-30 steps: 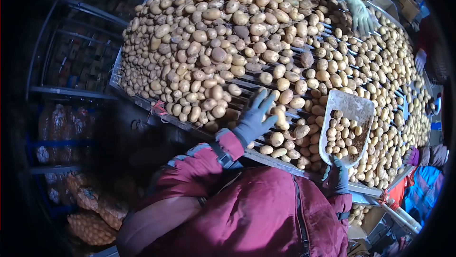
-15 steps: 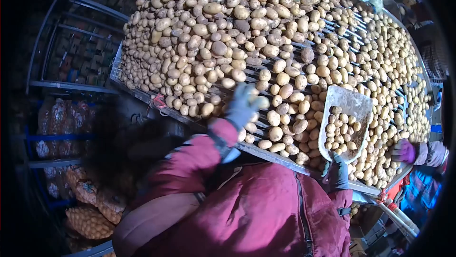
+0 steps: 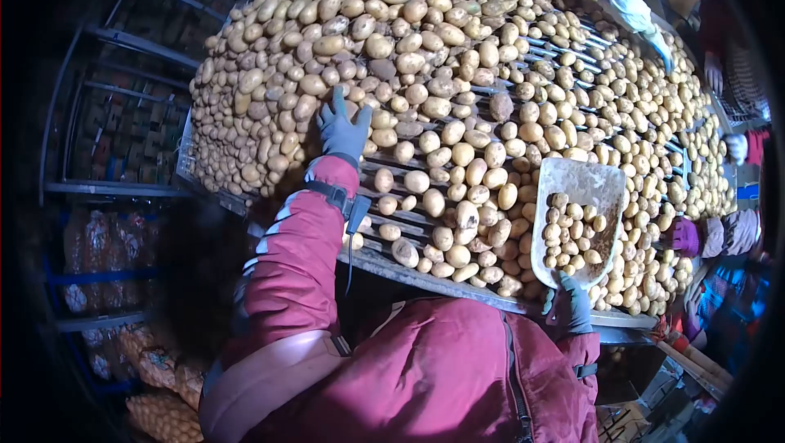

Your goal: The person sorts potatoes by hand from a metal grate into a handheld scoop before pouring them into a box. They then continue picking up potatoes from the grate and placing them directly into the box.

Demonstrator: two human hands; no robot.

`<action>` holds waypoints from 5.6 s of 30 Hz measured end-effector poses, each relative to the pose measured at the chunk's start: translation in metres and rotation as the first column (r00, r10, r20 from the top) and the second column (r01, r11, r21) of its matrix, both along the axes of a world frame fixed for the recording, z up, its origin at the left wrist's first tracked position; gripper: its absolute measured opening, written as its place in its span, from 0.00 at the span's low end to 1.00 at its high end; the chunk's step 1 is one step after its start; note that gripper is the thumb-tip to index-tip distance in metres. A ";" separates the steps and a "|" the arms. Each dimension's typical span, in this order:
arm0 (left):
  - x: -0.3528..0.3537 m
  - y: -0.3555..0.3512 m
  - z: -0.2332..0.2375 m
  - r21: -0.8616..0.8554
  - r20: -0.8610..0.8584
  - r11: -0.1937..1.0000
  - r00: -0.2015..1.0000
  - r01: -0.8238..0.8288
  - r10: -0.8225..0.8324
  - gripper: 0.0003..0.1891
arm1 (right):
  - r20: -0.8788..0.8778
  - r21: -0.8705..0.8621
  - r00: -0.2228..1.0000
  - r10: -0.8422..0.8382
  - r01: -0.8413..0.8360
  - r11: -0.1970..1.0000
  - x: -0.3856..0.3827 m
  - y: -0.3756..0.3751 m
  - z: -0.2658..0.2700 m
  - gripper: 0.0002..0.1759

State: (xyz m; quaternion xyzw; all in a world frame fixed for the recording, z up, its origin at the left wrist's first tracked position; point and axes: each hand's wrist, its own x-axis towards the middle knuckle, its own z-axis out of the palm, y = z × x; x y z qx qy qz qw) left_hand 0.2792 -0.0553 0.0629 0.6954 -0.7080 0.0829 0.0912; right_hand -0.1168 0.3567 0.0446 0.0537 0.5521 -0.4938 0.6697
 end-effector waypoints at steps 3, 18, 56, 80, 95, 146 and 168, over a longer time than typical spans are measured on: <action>-0.040 0.004 0.030 0.071 0.004 0.997 1.000 0.011 -0.011 0.37 | -0.037 0.004 0.999 0.020 -0.020 1.000 0.000 -0.002 0.005 0.18; -0.192 -0.079 -0.114 0.162 -0.258 0.833 0.837 0.530 -0.483 0.40 | 0.067 0.098 0.993 -0.096 0.089 0.991 0.002 -0.002 0.002 0.09; -0.349 0.010 -0.027 0.149 -0.375 0.590 0.598 0.793 -0.709 0.42 | 0.075 0.063 0.965 -0.252 0.248 0.967 0.007 -0.009 0.008 0.09; -0.196 0.041 -0.012 0.097 -0.789 0.572 0.414 0.815 -0.455 0.18 | -0.193 0.084 0.978 -0.075 0.092 0.992 0.008 0.029 -0.054 0.10; -0.327 0.020 -0.068 -0.017 -0.233 0.367 0.354 0.930 -0.906 0.26 | 0.014 0.092 0.972 -0.235 0.233 0.968 0.008 0.013 -0.021 0.11; -0.263 -0.007 -0.069 0.156 -0.350 0.578 0.593 0.801 -0.726 0.32 | 0.125 0.079 0.950 -0.287 0.278 0.957 0.012 0.017 0.029 0.12; -0.264 -0.058 -0.041 0.187 -0.544 0.632 0.615 0.752 -0.571 0.17 | -0.100 0.110 0.963 -0.252 0.262 0.959 0.001 0.011 0.060 0.18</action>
